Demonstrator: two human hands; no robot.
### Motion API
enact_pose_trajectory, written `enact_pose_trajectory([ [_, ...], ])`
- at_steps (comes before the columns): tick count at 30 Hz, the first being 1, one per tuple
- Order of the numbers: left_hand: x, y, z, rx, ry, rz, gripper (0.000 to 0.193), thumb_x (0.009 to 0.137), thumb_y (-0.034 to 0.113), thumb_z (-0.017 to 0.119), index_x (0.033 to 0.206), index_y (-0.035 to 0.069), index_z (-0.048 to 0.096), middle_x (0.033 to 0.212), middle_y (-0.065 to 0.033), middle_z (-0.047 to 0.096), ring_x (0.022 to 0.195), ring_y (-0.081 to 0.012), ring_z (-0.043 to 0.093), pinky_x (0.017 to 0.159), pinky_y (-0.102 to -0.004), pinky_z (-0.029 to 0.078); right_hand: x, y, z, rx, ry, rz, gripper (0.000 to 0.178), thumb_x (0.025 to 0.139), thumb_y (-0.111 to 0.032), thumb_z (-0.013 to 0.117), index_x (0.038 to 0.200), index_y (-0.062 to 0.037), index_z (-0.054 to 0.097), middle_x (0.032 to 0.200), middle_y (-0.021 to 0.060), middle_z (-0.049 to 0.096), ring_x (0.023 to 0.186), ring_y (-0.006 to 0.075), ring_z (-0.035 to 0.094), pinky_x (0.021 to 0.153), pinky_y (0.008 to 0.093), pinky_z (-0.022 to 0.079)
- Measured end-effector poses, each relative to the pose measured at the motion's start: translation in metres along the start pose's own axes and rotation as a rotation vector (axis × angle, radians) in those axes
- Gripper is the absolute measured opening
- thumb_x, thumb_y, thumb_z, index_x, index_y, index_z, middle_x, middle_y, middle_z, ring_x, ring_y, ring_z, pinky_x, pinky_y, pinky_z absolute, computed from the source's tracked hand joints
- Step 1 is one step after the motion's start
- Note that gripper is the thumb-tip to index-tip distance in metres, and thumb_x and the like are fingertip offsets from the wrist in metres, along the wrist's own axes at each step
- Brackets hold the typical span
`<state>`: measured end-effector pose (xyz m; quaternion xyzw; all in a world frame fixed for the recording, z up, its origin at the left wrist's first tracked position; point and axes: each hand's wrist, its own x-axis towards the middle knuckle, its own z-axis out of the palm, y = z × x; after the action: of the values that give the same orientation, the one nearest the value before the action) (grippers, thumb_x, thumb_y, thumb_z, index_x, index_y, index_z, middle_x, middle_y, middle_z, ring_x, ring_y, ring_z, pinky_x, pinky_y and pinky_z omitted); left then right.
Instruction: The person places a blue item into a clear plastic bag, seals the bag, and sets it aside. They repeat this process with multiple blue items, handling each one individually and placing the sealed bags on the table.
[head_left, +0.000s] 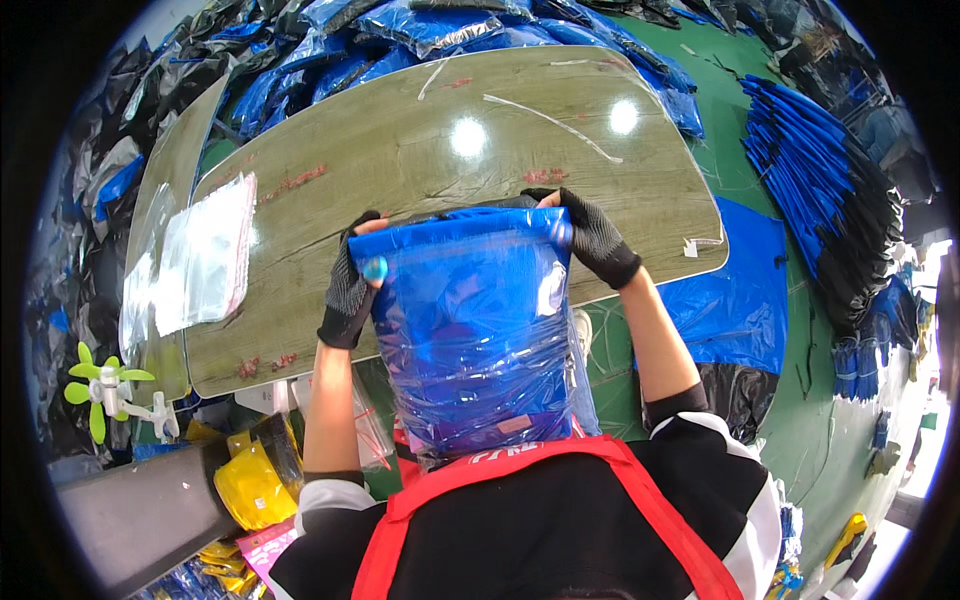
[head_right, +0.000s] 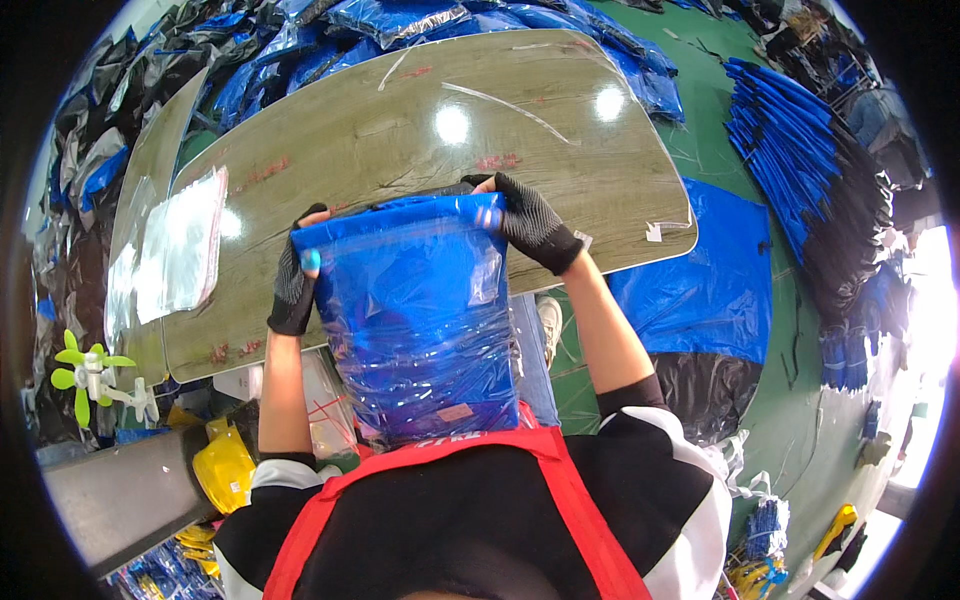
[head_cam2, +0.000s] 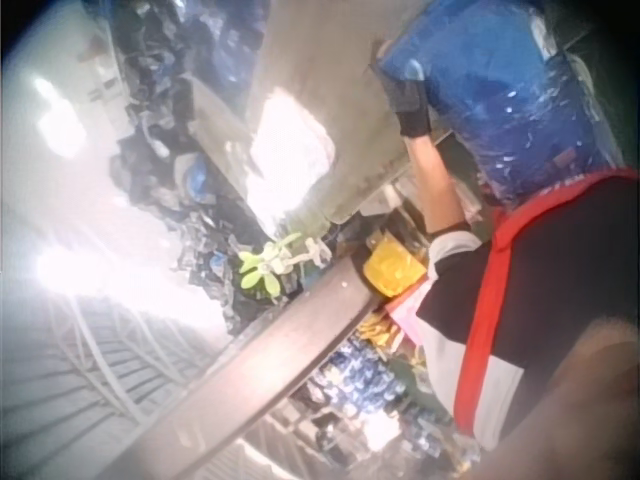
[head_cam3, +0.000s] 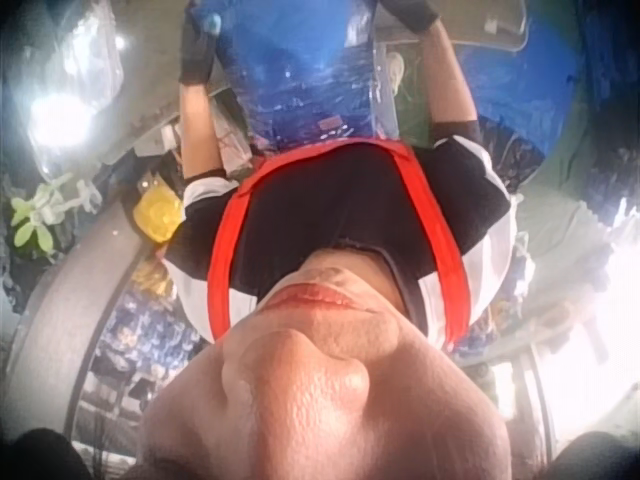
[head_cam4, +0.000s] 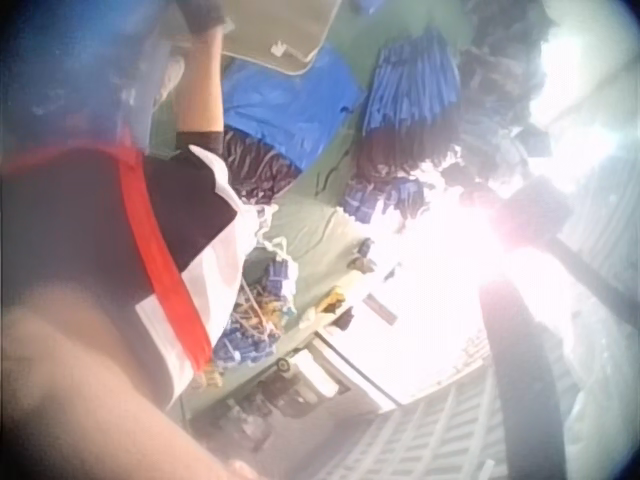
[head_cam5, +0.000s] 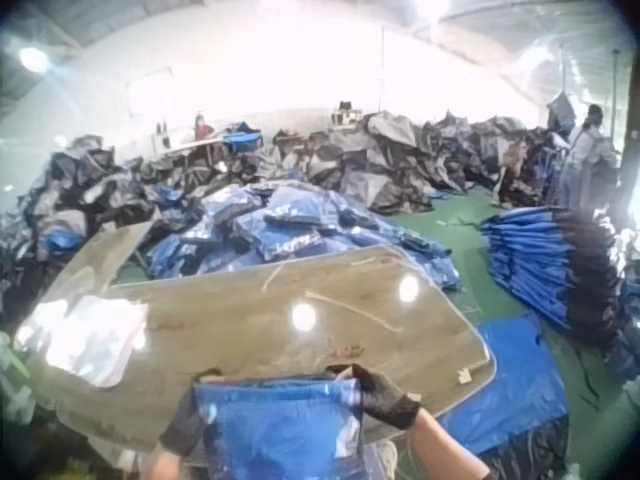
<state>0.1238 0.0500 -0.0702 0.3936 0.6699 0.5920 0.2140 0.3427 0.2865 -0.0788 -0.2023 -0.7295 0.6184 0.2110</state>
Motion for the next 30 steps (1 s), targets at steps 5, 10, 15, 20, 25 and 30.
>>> enact_pose_trajectory([
  [5, -0.006, -0.006, 0.000, 0.053, 0.200, 0.049, 0.031, 0.083, 0.021, 0.073, 0.107, 0.006, 0.060, 0.111, -0.0070, 0.061, 0.100, -0.0165, 0.057, 0.091, -0.0302, 0.044, -0.003, 0.003, -0.002, -0.076, 0.008, -0.178, 0.036, 0.075, -0.026, 0.081, 0.093, -0.0052, 0.059, 0.085, 0.0026, 0.061, 0.083, 0.0111, 0.056, 0.079, 0.0283, 0.048],
  [10, 0.001, -0.020, -0.003, 0.119, 0.134, 0.184, 0.011, 0.088, 0.007, 0.063, 0.098, 0.002, 0.063, 0.097, -0.0077, 0.063, 0.089, -0.0153, 0.059, 0.083, -0.0286, 0.047, 0.003, 0.015, 0.003, -0.054, 0.071, -0.110, 0.026, 0.086, -0.027, 0.070, 0.095, -0.0029, 0.065, 0.085, 0.0073, 0.066, 0.082, 0.0124, 0.060, 0.078, 0.0292, 0.049],
  [15, 0.007, -0.006, -0.004, 0.088, 0.168, 0.094, 0.015, 0.090, 0.015, 0.063, 0.093, 0.001, 0.065, 0.097, -0.0095, 0.067, 0.088, -0.0139, 0.060, 0.082, -0.0283, 0.047, 0.008, -0.004, -0.002, -0.173, 0.110, -0.193, 0.031, 0.093, -0.032, 0.060, 0.101, -0.0024, 0.066, 0.091, 0.0119, 0.069, 0.088, 0.0163, 0.064, 0.081, 0.0320, 0.049],
  [20, 0.031, 0.030, -0.006, 0.136, 0.176, 0.079, 0.024, 0.090, 0.024, 0.065, 0.080, 0.002, 0.061, 0.067, -0.0005, 0.059, 0.066, -0.0084, 0.051, 0.062, -0.0265, 0.042, 0.021, -0.039, -0.009, -0.112, 0.156, -0.137, 0.034, 0.093, -0.035, 0.059, 0.090, -0.0018, 0.066, 0.073, 0.0116, 0.066, 0.068, 0.0160, 0.063, 0.064, 0.0324, 0.049],
  [25, 0.042, 0.041, -0.020, -0.009, -0.034, 0.031, 0.027, 0.090, 0.027, 0.064, 0.075, 0.005, 0.059, 0.066, 0.0008, 0.057, 0.066, -0.0076, 0.050, 0.061, -0.0251, 0.041, 0.024, -0.061, -0.024, -0.020, -0.004, -0.007, 0.039, 0.092, -0.039, 0.060, 0.082, -0.0011, 0.061, 0.066, 0.0055, 0.060, 0.057, 0.0116, 0.057, 0.053, 0.0302, 0.045],
  [30, 0.020, 0.030, -0.031, -0.123, -0.150, 0.026, 0.021, 0.092, 0.024, 0.063, 0.082, 0.007, 0.056, 0.074, 0.0000, 0.056, 0.070, -0.0096, 0.052, 0.064, -0.0261, 0.042, -0.004, -0.050, -0.025, 0.063, -0.066, -0.087, 0.026, 0.089, -0.029, 0.067, 0.091, -0.0033, 0.064, 0.091, 0.0024, 0.065, 0.088, 0.0082, 0.058, 0.079, 0.0255, 0.047],
])
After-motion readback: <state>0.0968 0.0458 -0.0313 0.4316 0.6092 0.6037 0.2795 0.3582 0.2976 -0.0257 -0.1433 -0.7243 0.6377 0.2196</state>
